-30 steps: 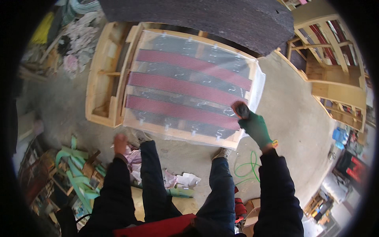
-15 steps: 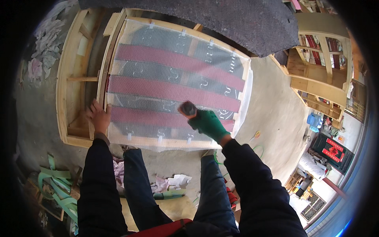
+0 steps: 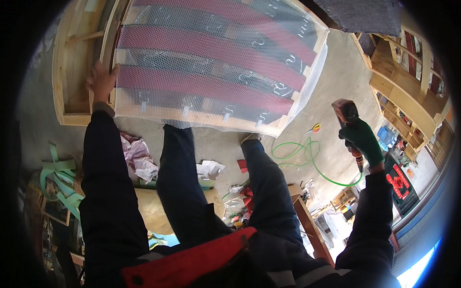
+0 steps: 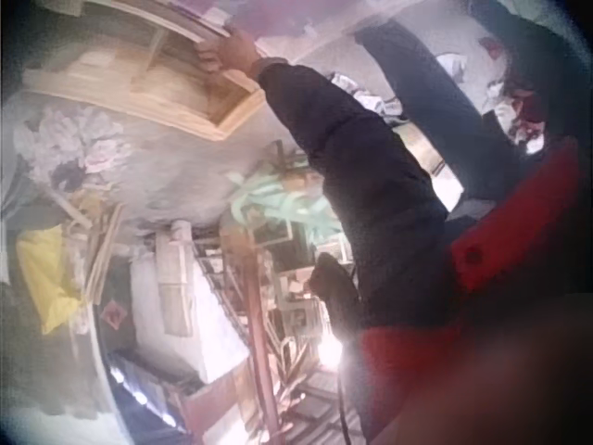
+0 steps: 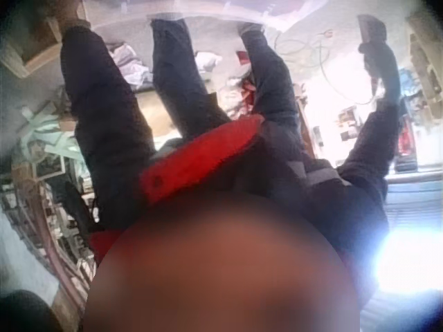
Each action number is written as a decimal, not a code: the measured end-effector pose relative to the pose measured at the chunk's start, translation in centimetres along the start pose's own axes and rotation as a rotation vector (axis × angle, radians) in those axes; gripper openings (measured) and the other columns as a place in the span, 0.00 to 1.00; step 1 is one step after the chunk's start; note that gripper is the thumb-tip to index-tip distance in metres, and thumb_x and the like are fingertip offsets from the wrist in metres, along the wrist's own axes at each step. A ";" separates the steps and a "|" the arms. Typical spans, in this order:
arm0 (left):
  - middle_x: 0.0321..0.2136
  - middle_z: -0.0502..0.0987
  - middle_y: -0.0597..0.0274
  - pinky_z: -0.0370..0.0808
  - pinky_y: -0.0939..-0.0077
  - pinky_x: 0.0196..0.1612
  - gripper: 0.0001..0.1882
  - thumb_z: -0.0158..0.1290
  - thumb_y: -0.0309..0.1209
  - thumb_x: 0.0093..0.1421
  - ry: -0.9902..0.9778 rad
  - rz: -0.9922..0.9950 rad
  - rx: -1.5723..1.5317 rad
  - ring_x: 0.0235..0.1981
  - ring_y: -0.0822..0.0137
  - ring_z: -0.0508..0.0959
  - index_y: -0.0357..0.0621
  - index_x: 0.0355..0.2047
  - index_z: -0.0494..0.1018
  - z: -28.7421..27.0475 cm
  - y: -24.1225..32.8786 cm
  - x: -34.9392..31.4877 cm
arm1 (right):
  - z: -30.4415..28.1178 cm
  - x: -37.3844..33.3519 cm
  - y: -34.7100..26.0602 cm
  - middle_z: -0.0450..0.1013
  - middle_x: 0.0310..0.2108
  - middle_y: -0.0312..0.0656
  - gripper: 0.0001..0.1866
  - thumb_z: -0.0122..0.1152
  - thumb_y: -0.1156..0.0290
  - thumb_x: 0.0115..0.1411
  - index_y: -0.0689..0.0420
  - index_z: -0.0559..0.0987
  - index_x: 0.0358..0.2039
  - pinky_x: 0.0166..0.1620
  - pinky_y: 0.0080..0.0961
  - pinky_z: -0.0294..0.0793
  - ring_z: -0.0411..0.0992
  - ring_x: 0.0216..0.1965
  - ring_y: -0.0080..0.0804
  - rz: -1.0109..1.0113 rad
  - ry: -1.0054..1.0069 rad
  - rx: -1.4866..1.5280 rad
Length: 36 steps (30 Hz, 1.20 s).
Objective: The person staples a white mesh fabric onto the underside of a wooden chair frame using a pneumatic staple gun. They position the mesh, pull it taut, and drive staples along the edges to secure it.
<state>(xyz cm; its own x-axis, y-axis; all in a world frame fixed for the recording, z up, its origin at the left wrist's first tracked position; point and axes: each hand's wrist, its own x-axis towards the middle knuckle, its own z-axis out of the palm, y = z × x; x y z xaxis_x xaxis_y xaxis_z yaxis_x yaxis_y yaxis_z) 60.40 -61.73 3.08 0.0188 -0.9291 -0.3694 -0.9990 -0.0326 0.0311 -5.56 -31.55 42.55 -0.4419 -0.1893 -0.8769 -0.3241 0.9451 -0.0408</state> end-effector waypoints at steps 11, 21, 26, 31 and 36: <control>0.75 0.56 0.50 0.47 0.20 0.70 0.50 0.59 0.57 0.63 -0.143 0.016 -0.087 0.77 0.39 0.47 0.54 0.77 0.48 -2.2 -0.3 0.1 | -0.8 -5.3 -1.7 0.77 0.21 0.44 0.13 0.62 0.72 0.54 0.59 0.81 0.41 0.27 0.30 0.79 0.79 0.20 0.30 -0.107 0.060 -0.427; 0.66 0.70 0.52 0.63 0.35 0.67 0.30 0.58 0.45 0.66 0.454 0.270 -0.048 0.70 0.44 0.65 0.49 0.66 0.71 -1.2 20.3 -7.8 | -9.9 14.2 -3.9 0.76 0.21 0.37 0.12 0.64 0.70 0.59 0.60 0.81 0.42 0.23 0.24 0.73 0.76 0.20 0.22 -0.410 -0.063 -0.206; 0.49 0.82 0.49 0.78 0.60 0.54 0.14 0.57 0.32 0.67 0.253 0.506 -0.474 0.50 0.47 0.80 0.39 0.50 0.81 -1.5 43.1 -6.3 | -11.5 24.8 0.4 0.75 0.23 0.49 0.07 0.65 0.71 0.55 0.55 0.75 0.33 0.31 0.44 0.76 0.77 0.26 0.53 -0.874 0.119 -0.434; 0.48 0.81 0.50 0.76 0.53 0.55 0.11 0.58 0.32 0.66 0.319 0.593 -0.316 0.52 0.45 0.78 0.45 0.47 0.82 -0.1 59.6 4.5 | -12.1 29.5 7.4 0.77 0.23 0.55 0.12 0.59 0.73 0.57 0.59 0.79 0.43 0.31 0.43 0.77 0.78 0.25 0.54 -0.967 0.242 -0.372; 0.53 0.80 0.59 0.69 0.45 0.60 0.10 0.57 0.31 0.64 0.346 0.731 -0.024 0.58 0.49 0.75 0.49 0.44 0.82 2.1 63.7 8.8 | -10.2 31.3 14.3 0.77 0.24 0.53 0.11 0.60 0.73 0.58 0.60 0.79 0.41 0.31 0.40 0.77 0.80 0.25 0.49 -0.653 0.082 -0.120</control>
<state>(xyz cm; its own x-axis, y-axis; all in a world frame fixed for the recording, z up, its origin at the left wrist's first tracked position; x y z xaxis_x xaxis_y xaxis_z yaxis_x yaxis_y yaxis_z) -3.19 -71.17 -0.15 -0.6235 -0.7795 0.0604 -0.7623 0.6232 0.1749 -32.55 -26.69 19.41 -0.1841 -0.7364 -0.6510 -0.6355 0.5945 -0.4927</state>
